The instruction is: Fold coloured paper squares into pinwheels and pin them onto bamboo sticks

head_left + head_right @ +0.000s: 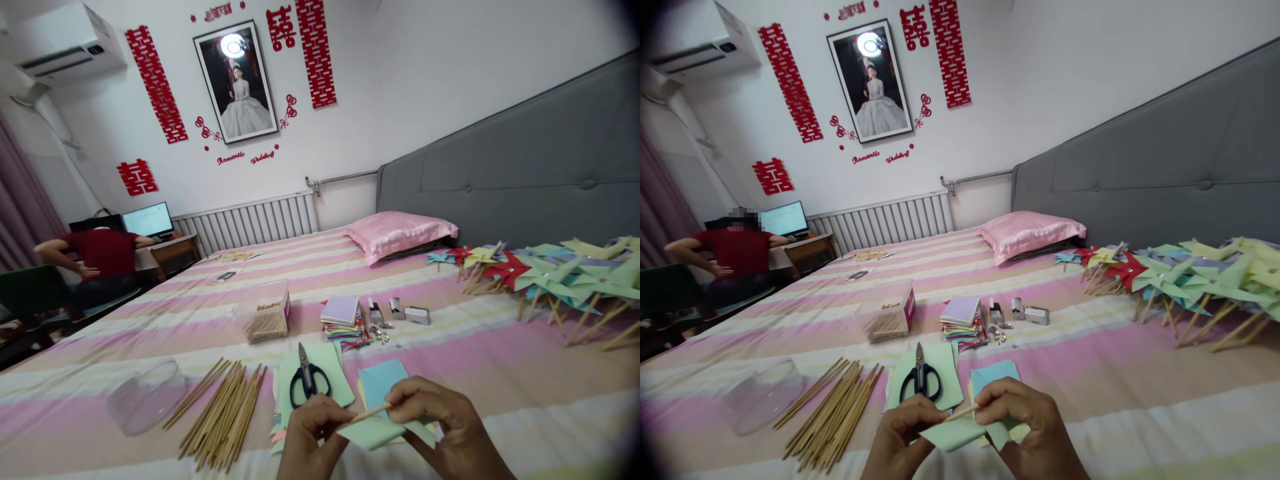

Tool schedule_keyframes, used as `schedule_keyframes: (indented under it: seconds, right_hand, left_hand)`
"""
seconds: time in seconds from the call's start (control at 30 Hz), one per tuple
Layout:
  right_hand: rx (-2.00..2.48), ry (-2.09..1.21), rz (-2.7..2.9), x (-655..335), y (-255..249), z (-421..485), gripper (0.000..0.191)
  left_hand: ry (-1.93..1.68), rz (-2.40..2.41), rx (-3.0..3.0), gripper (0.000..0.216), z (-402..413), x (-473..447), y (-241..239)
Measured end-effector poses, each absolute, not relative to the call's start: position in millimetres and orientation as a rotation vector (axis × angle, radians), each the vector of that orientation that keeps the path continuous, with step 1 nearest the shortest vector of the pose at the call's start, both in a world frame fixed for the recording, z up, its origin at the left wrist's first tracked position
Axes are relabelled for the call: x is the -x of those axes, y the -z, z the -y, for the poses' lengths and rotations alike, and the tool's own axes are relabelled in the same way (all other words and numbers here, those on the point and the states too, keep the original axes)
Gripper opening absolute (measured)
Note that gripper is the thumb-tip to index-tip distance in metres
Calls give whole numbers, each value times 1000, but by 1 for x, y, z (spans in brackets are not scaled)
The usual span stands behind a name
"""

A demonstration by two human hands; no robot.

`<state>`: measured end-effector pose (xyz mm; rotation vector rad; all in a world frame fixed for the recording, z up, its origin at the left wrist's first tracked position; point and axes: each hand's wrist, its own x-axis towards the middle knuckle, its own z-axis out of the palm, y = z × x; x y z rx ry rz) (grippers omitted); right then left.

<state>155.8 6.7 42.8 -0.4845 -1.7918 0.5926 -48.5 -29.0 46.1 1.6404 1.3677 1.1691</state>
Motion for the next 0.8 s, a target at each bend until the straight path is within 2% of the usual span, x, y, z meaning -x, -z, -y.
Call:
schedule_keyframes:
  seconds: [0.23, 0.8]
  right_hand:
    - [510, -584, 1795, -158, -45, -6, 7]
    - [478, -587, 1802, -158, -46, -7, 15]
  left_hand:
    - [-1210, -1339, -1610, 17, 29, 50, -40]
    - [-1186, -1297, -1541, 15, 29, 46, -44]
